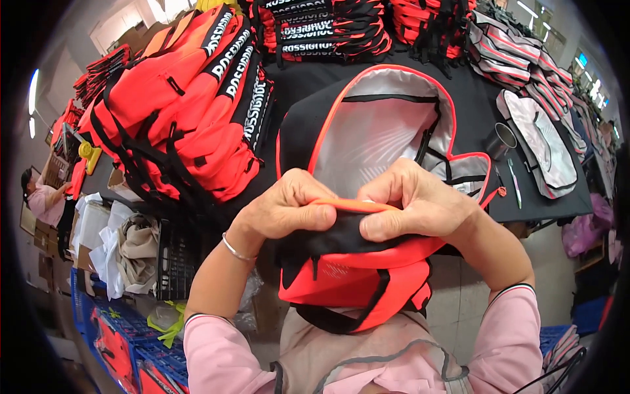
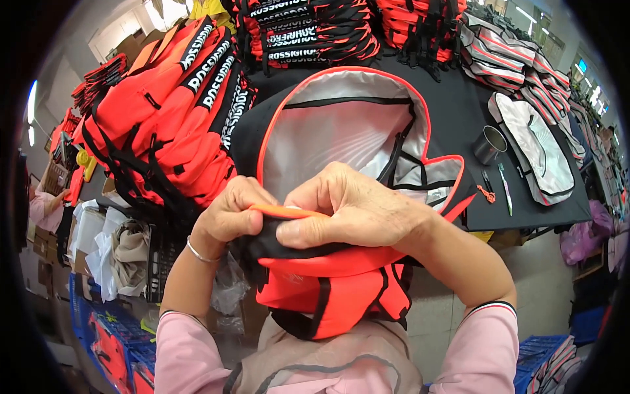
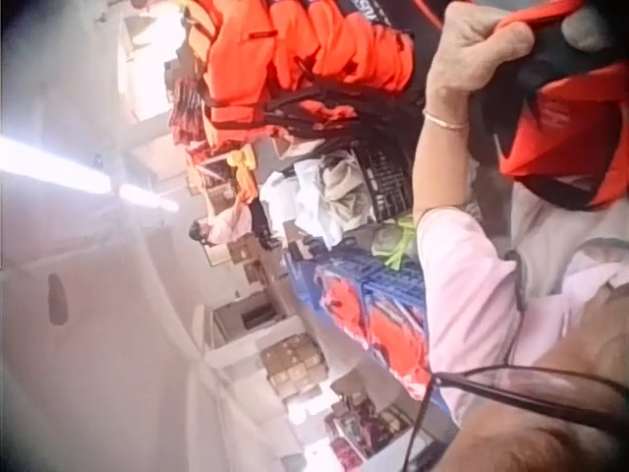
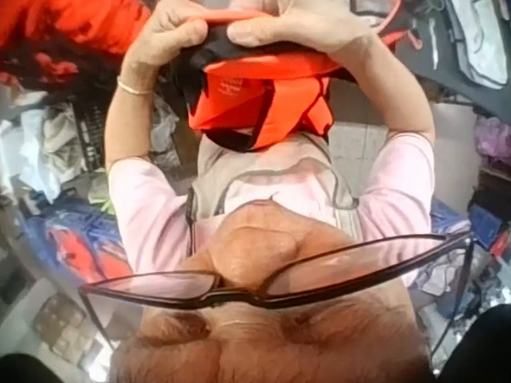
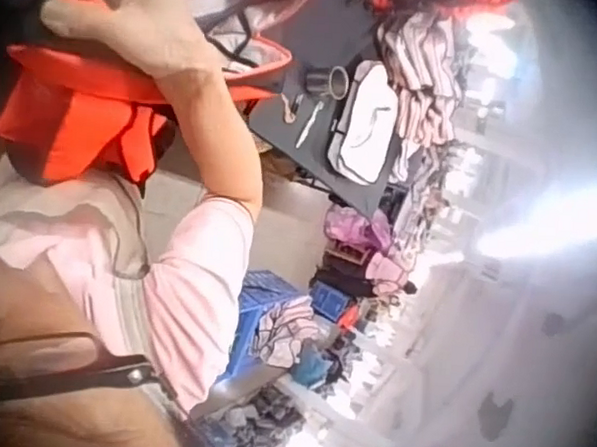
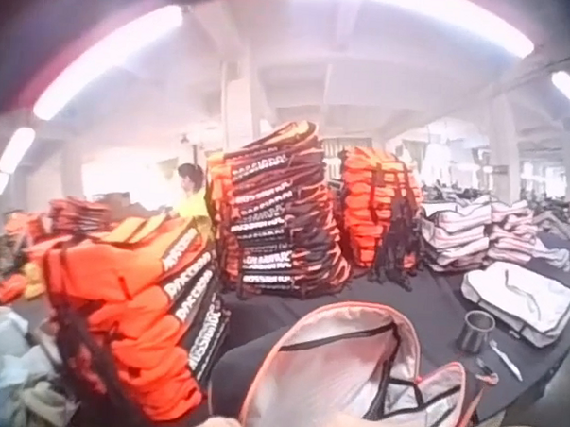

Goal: The recorder uses scissors and a brush to trim loose threads and clean manufactured bags.

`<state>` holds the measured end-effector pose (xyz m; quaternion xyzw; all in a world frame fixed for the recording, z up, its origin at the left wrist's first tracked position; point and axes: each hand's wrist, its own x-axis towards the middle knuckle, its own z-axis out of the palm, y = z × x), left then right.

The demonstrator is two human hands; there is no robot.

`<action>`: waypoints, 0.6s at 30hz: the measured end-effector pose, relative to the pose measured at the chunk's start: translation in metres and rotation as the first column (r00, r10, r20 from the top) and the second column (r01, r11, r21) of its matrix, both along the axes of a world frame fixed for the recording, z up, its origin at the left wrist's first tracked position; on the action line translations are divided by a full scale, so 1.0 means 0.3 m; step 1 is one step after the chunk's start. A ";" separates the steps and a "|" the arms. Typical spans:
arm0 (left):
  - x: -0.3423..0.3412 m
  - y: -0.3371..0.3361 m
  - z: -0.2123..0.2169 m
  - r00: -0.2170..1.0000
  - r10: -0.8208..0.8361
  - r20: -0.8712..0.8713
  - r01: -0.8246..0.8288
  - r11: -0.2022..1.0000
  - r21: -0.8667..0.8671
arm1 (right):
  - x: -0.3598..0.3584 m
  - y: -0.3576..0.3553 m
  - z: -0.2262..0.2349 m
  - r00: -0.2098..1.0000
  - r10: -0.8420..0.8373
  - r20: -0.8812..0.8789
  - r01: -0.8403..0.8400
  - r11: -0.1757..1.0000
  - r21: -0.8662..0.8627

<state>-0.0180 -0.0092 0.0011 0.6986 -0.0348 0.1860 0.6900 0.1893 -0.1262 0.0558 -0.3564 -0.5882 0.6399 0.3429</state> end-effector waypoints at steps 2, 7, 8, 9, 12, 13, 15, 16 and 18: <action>-0.003 0.004 0.013 0.998 0.009 -0.067 -0.007 1.000 0.031 | -0.006 -0.004 0.002 0.997 -0.075 -0.026 0.075 0.997 -0.001; 0.020 -0.014 0.021 0.987 0.050 -0.153 -0.081 0.975 -0.207 | 0.052 0.052 0.032 0.975 -0.123 0.184 0.092 0.982 0.166; 0.034 -0.032 0.021 0.975 0.147 -0.166 -0.187 0.949 -0.255 | 0.050 0.058 0.052 0.918 -0.216 0.333 0.140 0.961 0.240; 0.045 -0.053 0.034 0.973 0.144 -0.180 -0.192 0.939 -0.286 | 0.058 0.060 0.052 0.906 -0.208 0.369 0.115 0.959 0.257; 0.041 -0.044 0.024 0.985 0.062 -0.164 -0.110 0.945 -0.308 | 0.049 0.067 0.055 0.893 -0.282 0.351 0.138 0.913 0.384; 0.050 -0.070 0.043 0.981 0.088 -0.174 -0.142 0.935 -0.324 | 0.052 0.081 0.054 0.909 -0.255 0.330 0.119 0.917 0.380; 0.045 -0.065 0.050 0.984 0.079 -0.159 -0.125 0.945 -0.302 | 0.056 0.113 0.050 0.944 -0.214 0.252 0.104 0.916 0.387; 0.050 -0.060 0.055 0.988 0.072 -0.139 -0.109 0.954 -0.280 | 0.058 0.115 0.060 0.939 -0.237 0.250 0.126 0.912 0.391; 0.050 -0.077 0.048 0.961 0.192 -0.200 -0.235 0.947 -0.220 | 0.057 0.115 0.093 0.899 -0.203 0.387 0.045 0.924 0.380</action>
